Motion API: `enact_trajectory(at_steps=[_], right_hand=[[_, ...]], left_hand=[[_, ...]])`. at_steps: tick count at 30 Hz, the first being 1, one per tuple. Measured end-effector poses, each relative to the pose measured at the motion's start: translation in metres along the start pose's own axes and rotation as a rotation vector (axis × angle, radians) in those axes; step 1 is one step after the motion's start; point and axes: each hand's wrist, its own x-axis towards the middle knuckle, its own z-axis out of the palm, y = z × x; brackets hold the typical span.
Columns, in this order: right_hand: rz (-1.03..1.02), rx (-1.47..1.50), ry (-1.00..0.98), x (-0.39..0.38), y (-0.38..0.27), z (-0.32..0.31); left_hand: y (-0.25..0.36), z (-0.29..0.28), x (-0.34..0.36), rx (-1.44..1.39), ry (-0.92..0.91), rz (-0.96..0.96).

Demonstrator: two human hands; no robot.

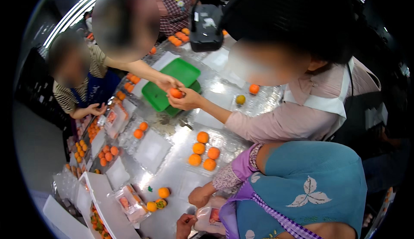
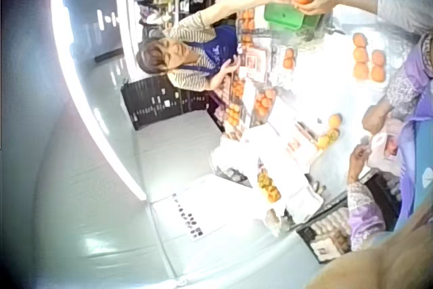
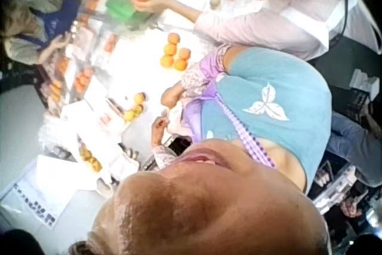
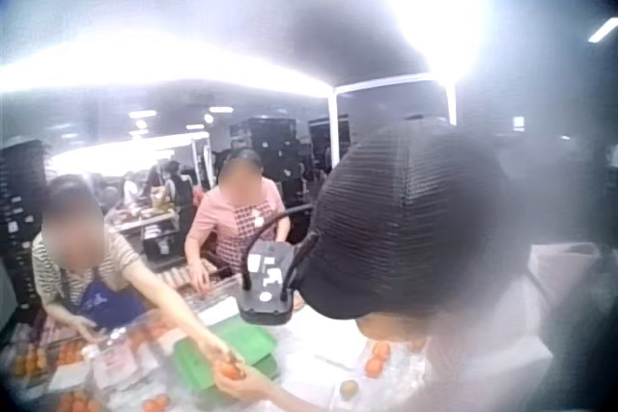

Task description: The person sorts persimmons by hand, places them into plastic trays, and stacks the trays into crates.

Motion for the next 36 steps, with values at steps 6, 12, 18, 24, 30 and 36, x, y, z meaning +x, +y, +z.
enact_trajectory(at_steps=[6, 12, 18, 24, 30, 36], right_hand=[[0.054, -0.03, -0.004, -0.012, -0.015, -0.006], [0.066, 0.053, 0.195, -0.037, -0.009, -0.01], [0.217, 0.271, 0.33, -0.059, 0.036, 0.019], [0.209, 0.275, 0.381, -0.082, 0.054, 0.03], [0.156, 0.329, 0.395, -0.078, 0.045, 0.031], [0.208, 0.294, 0.235, -0.08, 0.043, 0.015]], left_hand=[[-0.005, 0.001, 0.004, 0.098, 0.034, 0.017], [-0.024, -0.001, 0.001, 0.051, 0.088, 0.028], [-0.037, 0.008, -0.011, -0.072, 0.176, 0.023], [-0.021, 0.022, -0.004, -0.103, 0.265, 0.016], [-0.07, 0.073, -0.055, 0.227, 1.23, 0.16], [-0.062, 0.153, -0.059, -0.499, 1.049, 0.103]])
